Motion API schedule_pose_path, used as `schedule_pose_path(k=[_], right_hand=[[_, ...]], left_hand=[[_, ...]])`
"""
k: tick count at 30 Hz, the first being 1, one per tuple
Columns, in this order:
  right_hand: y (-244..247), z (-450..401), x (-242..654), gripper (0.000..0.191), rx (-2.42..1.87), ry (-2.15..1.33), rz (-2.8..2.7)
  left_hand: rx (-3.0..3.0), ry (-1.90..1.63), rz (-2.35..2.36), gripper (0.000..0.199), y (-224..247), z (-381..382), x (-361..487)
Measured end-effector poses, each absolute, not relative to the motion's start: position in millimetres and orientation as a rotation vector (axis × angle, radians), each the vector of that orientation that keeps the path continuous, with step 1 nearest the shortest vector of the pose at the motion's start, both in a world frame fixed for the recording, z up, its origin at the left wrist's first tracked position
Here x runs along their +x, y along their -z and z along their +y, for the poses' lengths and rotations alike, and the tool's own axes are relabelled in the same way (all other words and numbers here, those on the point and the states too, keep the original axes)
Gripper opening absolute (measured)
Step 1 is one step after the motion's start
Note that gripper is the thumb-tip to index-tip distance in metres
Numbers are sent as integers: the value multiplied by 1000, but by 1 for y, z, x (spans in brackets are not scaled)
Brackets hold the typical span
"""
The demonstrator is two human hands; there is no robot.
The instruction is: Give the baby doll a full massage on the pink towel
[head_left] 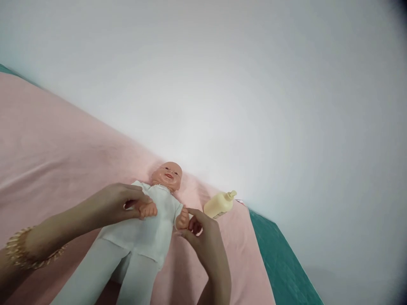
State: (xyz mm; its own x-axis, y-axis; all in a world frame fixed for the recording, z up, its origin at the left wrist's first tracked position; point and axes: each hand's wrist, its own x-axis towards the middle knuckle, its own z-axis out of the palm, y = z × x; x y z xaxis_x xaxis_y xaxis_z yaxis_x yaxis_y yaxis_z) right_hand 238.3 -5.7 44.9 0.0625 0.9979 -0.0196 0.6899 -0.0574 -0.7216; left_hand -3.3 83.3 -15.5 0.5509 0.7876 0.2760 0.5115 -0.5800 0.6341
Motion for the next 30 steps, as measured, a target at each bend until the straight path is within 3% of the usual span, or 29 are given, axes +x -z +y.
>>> schedule_pose_path(k=[3,10,19,22,26,30], right_hand=[[-36,0,217,41,-1801,-692,-1850],[-26,3,202,35,-1855,-572,-2031],[-35,-2,205,37,-1924,-589,-2006],[-47,-7,220,35,-1961,-611,-1865],[-53,-18,255,18,-2078,-564,-1620],[-41,-28,297,13,-2299,-469,-1460]], left_hand=[[2308,-639,896,19,25,83,2],[2445,-549,864,14,19,80,3],[2499,-617,891,19,17,85,-8],[2357,-670,1150,24,3,89,-27],[2170,-721,1648,42,-15,101,-65],[2086,-384,2015,44,-1,123,-109]])
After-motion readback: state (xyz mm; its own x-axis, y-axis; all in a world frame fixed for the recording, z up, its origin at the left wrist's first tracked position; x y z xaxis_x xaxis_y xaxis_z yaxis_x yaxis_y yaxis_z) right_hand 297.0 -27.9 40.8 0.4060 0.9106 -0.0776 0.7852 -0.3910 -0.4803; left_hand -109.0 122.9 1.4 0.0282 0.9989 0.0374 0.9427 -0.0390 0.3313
